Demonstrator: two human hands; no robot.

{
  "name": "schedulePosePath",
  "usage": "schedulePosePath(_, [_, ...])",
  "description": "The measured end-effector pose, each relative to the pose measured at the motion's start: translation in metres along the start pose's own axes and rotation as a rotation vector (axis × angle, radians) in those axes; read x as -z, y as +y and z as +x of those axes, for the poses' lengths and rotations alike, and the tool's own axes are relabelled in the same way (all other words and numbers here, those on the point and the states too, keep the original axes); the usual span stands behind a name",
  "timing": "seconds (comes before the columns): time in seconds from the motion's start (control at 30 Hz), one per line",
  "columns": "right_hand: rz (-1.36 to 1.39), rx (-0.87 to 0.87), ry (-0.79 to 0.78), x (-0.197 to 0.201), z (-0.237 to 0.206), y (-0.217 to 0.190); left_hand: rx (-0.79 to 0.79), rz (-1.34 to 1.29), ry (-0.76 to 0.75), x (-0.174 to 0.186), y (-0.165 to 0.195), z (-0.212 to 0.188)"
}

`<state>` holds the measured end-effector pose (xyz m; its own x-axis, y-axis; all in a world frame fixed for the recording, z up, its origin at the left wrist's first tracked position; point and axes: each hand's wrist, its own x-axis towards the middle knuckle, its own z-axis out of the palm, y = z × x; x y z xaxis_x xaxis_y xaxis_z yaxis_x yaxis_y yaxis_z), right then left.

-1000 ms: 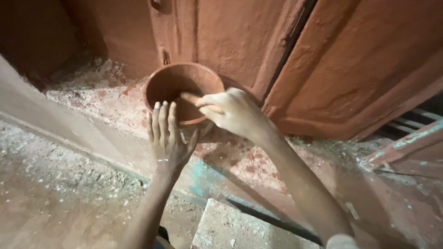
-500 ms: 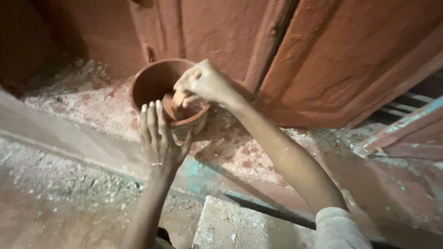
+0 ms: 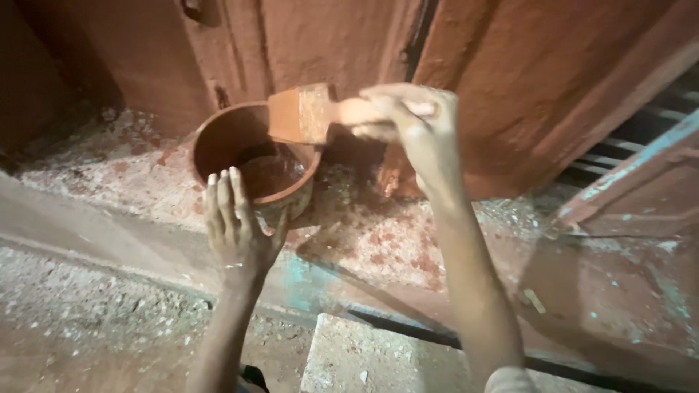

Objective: The person repeatedly applies reddish-brown paint to the lower edge of a wooden door using a small brush. They dip the brush into a nearby bucket of paint and continue brushing the same narrow area along the door's bottom edge and adjacent frame.

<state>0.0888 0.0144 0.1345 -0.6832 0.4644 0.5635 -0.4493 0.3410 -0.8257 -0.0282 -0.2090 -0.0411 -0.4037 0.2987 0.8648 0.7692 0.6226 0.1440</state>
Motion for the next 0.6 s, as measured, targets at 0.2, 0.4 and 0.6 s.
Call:
schedulePosePath(0.2, [0.414, -0.264, 0.398, 0.016, -0.098, 0.034, -0.019, 0.009, -0.004, 0.002, -0.006, 0.001])
schedulePosePath(0.4, [0.484, -0.452, 0.393, -0.003, -0.127, 0.073, 0.003, 0.006, -0.004, 0.004, -0.006, 0.001])
schedulePosePath(0.6, [0.549, -0.471, 0.451, -0.016, -0.129, 0.078, 0.016, 0.011, -0.125, 0.016, -0.006, 0.005])
